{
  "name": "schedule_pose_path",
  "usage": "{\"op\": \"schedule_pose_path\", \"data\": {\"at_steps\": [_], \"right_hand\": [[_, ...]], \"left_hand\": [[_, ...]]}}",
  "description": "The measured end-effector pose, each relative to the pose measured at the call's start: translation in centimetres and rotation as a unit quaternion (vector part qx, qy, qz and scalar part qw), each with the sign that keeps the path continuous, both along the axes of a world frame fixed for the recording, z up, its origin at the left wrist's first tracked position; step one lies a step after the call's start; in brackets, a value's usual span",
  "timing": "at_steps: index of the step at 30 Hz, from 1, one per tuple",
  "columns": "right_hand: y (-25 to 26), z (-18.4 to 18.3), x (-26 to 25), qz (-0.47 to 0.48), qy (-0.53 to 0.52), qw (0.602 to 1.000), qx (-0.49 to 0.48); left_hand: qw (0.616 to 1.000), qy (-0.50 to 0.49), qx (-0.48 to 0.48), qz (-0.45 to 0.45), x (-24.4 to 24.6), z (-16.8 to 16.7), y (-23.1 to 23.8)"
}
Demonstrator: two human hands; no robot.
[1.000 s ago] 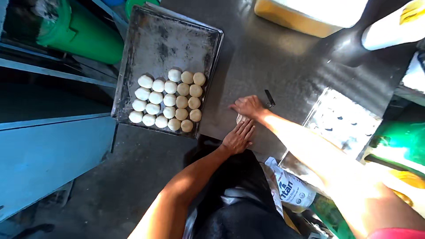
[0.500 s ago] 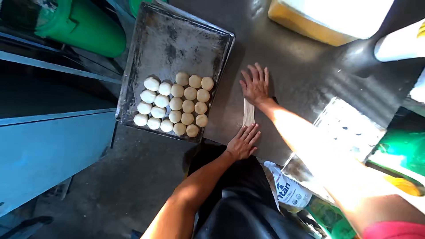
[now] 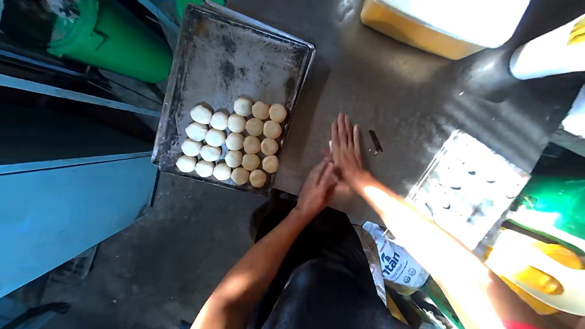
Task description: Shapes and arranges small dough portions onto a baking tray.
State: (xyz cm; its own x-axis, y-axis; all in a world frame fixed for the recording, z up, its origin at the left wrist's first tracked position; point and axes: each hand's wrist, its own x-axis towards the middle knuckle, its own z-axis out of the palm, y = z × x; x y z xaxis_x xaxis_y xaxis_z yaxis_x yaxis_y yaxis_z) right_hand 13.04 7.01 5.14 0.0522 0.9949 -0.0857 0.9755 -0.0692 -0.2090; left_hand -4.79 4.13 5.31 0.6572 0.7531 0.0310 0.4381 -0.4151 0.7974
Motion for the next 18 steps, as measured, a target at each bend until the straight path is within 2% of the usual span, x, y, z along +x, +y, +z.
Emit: {"op": "schedule_pose_path", "data": {"at_steps": [1, 3, 5, 7, 9, 12, 15, 18], "right_hand": [[-5.9, -0.1, -1.7, 0.017, 0.025, 1.000, -0.004], [-14.9, 0.1, -4.1, 0.027, 0.071, 0.997, 0.009], [-17.8, 1.6, -4.3, 0.005, 0.107, 0.994, 0.033], [-16.3, 3.1, -3.2, -0.041, 0.114, 0.992, 0.022], [-13.5, 3.1, -1.8, -0.026, 0.103, 0.994, 0.006], [-8.7, 2.2, 0.0, -0.009, 0.105, 0.994, 0.038], [-5.6, 3.2, 0.0, -0.105, 0.090, 0.990, 0.003], [-4.0, 4.3, -2.0, -0.125, 0.103, 0.987, -0.002]], "left_hand": [[0.999, 0.020, -0.030, 0.033, -0.1, 0.3, 0.7], [0.998, 0.050, -0.039, 0.022, -0.3, -0.3, 1.0], [0.999, 0.044, -0.010, -0.030, -0.3, -1.2, 0.2], [0.998, 0.038, -0.008, -0.059, -0.4, -1.5, -0.7], [0.998, 0.022, -0.016, -0.058, -0.4, -1.2, -1.2], [0.999, 0.014, -0.016, -0.031, -0.3, 0.5, 0.3], [0.994, 0.104, 0.006, 0.018, -1.1, 1.9, 3.9], [0.982, 0.187, 0.021, 0.034, -2.7, -0.4, 6.3]]}}
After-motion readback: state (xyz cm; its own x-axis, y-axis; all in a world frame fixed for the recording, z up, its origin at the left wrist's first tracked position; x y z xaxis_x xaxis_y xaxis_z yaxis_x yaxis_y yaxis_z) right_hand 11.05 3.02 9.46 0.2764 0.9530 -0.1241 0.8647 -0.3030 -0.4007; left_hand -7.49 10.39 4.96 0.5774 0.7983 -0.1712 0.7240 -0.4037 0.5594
